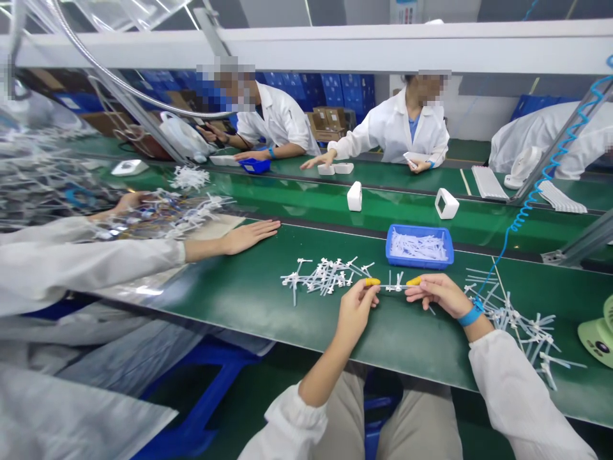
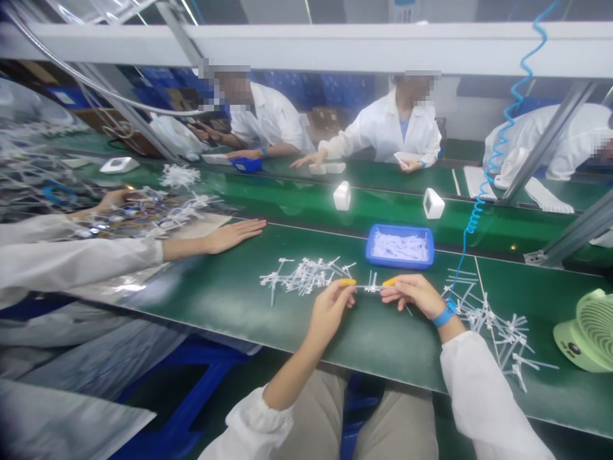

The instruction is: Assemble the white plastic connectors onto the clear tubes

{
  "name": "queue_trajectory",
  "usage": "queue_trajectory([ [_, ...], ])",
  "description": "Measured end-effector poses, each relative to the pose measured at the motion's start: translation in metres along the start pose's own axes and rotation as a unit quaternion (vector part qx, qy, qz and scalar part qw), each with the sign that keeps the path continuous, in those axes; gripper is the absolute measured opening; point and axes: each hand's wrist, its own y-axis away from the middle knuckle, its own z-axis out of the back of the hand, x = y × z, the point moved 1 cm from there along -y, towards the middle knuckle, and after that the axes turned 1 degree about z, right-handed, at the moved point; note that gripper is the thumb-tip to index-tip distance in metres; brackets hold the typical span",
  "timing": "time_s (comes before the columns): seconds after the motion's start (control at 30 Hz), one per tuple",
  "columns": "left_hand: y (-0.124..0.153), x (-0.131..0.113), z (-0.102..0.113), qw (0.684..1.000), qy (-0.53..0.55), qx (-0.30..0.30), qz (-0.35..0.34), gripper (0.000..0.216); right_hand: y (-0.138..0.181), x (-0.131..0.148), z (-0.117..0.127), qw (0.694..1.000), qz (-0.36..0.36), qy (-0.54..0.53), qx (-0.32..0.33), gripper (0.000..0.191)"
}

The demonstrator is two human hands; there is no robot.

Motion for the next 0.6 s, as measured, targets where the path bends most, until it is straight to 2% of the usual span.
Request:
queue_trajectory([
  [0.13, -0.0004, 0.0023, -0.002, 1.0, 0.027, 0.007, -0.003, 0.035, -0.0007, -0.0008, 0.0017, 1.0, 0.009, 0.003, -0.007, 0.051],
  [0.6, -0.005, 0.0054, -0.0028, 1.0, 0.015, 0.005, -0.008, 0.032, -0.0045, -0.0035, 0.0005, 0.999, 0.014, 0.041, -0.018, 0.05],
])
